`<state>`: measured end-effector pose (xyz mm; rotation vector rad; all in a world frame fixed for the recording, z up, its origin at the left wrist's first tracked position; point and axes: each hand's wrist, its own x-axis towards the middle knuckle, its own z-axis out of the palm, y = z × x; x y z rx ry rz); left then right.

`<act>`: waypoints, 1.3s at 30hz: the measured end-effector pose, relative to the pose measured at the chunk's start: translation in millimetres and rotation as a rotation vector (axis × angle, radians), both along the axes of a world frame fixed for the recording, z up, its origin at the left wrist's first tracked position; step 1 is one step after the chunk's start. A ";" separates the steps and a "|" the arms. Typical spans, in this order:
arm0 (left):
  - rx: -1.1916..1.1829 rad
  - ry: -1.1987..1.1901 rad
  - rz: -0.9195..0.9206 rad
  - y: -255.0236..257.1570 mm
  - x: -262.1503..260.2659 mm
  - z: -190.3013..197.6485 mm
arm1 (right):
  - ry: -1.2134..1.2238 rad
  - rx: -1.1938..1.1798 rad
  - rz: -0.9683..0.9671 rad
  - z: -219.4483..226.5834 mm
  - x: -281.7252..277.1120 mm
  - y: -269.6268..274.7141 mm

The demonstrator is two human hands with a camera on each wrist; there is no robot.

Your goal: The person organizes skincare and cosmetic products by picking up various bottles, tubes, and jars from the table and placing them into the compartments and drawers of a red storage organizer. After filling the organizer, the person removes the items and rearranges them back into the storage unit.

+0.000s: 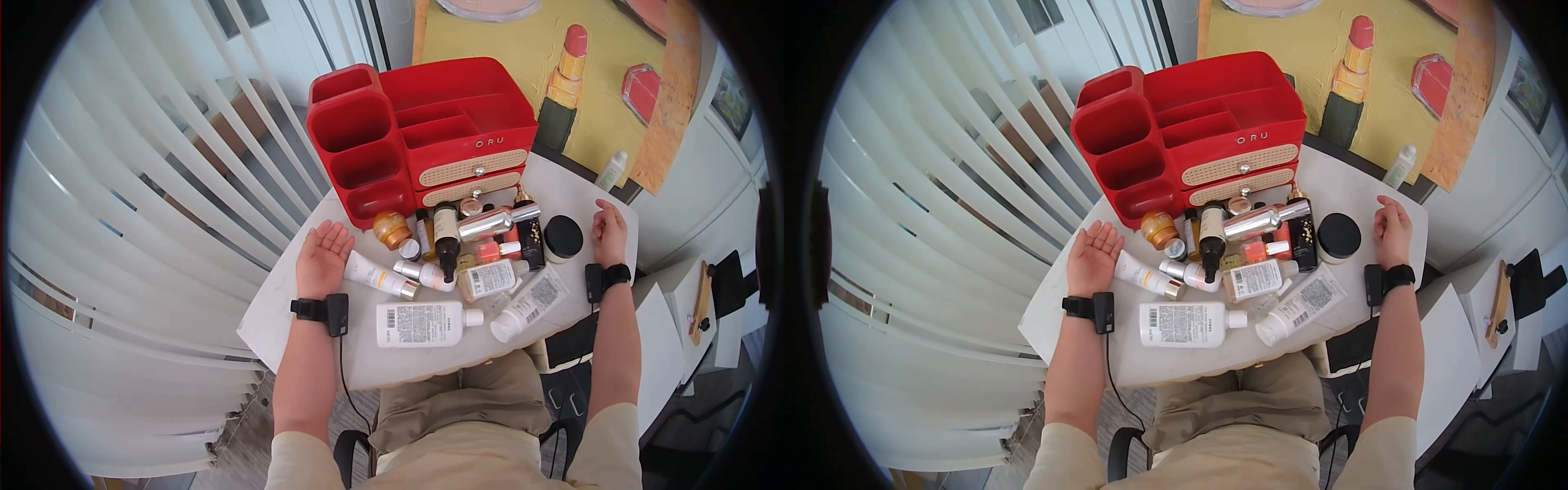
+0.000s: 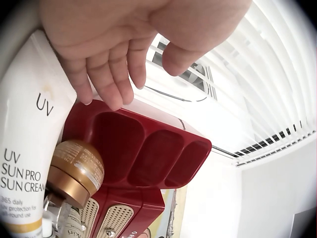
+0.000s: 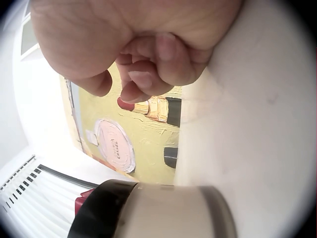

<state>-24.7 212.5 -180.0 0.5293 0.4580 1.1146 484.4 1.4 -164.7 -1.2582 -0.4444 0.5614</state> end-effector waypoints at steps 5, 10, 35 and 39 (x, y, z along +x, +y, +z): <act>0.001 0.020 0.015 -1.2 1.4 1.0 | -0.012 0.008 0.002 -1.4 0.7 0.0; 0.001 0.037 0.005 -0.5 2.0 1.8 | -0.026 0.008 0.002 -3.8 3.4 -0.3; 0.001 0.146 0.024 0.0 4.6 5.3 | -0.026 0.003 0.002 1.9 -3.3 -1.3; 0.033 0.131 -0.013 1.9 0.7 1.5 | -0.033 0.024 0.021 -0.3 -1.4 -2.0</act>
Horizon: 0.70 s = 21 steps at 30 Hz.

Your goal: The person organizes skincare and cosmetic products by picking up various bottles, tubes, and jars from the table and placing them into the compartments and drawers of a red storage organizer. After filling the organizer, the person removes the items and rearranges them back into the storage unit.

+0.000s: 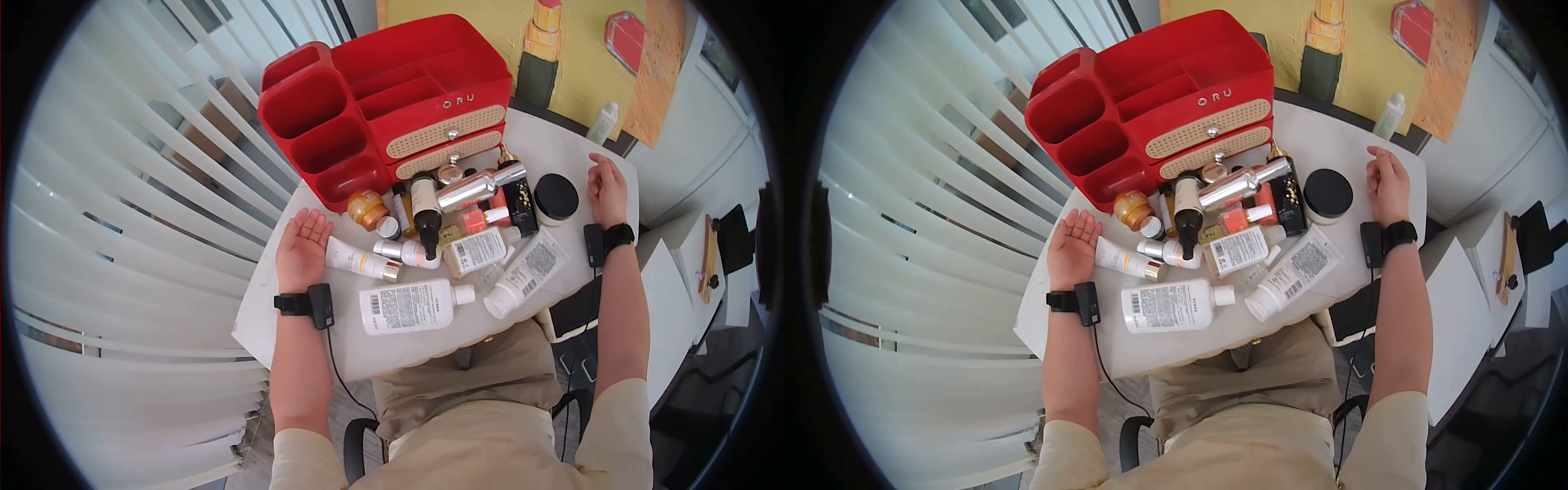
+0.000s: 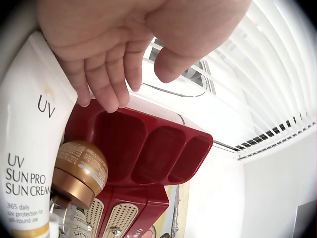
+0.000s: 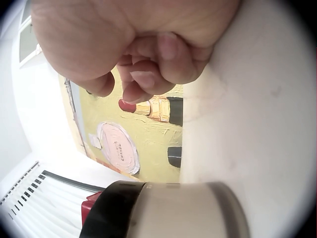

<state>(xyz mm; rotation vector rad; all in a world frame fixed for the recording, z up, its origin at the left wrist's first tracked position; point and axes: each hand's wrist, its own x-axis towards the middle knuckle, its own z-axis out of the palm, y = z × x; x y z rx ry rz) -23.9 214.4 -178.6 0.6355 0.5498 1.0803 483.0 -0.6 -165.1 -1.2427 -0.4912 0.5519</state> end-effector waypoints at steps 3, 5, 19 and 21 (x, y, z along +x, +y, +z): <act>0.012 -0.006 -0.010 1.3 -1.4 -1.4 | 0.007 -0.002 -0.009 -0.2 -0.5 0.2; 0.035 -0.011 -0.018 2.2 -1.9 -2.2 | 0.014 -0.004 -0.006 1.3 -0.7 0.5; 0.033 0.006 -0.004 1.0 -0.6 0.4 | 0.007 -0.020 0.006 1.0 1.4 0.0; 0.028 0.010 0.001 0.5 -1.3 -0.5 | 0.011 -0.022 0.006 1.7 -0.3 -0.2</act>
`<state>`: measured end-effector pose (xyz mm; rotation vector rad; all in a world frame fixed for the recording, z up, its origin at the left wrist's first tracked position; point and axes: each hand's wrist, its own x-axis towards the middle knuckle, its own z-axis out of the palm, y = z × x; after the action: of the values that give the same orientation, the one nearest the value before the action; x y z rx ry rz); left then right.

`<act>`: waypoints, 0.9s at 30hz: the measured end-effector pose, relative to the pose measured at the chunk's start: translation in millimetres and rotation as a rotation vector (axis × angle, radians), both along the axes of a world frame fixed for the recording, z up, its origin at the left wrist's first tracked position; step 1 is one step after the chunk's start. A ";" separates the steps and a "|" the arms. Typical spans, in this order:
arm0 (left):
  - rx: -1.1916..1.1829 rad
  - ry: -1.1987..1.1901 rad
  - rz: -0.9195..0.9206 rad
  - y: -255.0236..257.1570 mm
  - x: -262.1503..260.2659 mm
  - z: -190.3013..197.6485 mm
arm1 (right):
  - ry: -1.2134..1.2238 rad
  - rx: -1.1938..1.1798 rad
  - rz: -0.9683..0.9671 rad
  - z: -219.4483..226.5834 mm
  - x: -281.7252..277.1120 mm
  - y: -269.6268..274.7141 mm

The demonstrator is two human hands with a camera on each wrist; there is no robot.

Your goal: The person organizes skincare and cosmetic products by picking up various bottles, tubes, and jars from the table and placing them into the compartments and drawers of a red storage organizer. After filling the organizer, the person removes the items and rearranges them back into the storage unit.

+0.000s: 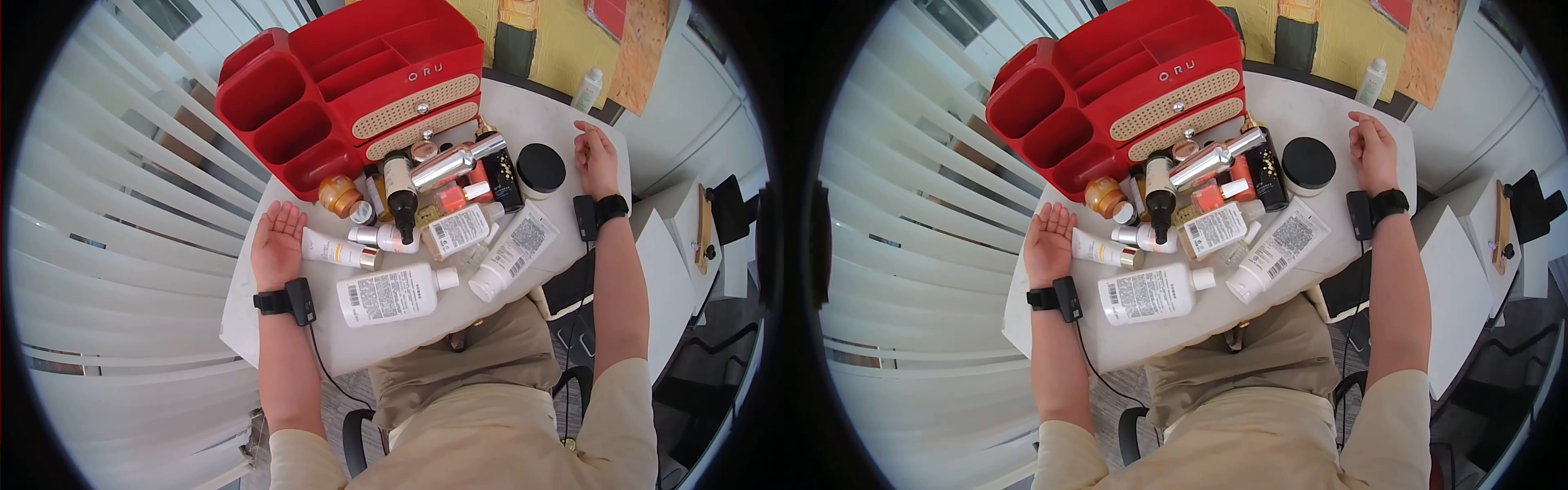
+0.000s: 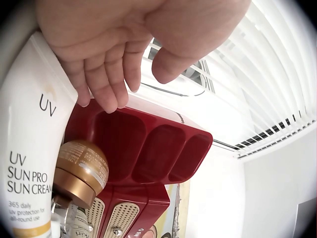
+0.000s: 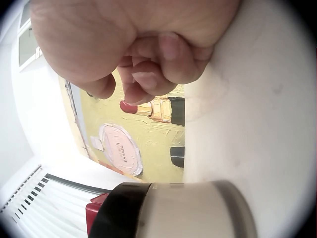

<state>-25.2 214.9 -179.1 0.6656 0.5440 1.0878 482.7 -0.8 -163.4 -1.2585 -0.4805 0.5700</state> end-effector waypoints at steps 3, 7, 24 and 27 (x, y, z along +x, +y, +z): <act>0.020 0.008 -0.018 0.8 -1.0 -1.3 | 0.007 0.012 -0.012 -1.2 0.0 0.4; 0.021 0.011 -0.009 1.1 -2.0 -2.6 | 0.014 0.037 -0.016 -3.2 1.4 0.5; 0.007 0.006 0.009 -2.8 1.7 1.8 | -0.003 0.009 -0.021 0.5 -0.8 -0.4; 0.006 0.001 0.010 -2.8 1.4 1.3 | 0.001 0.022 -0.007 -0.8 0.2 0.0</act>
<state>-23.8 212.0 -177.8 0.6698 0.5459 1.0994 482.9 -0.9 -164.2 -1.2387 -0.4802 0.5582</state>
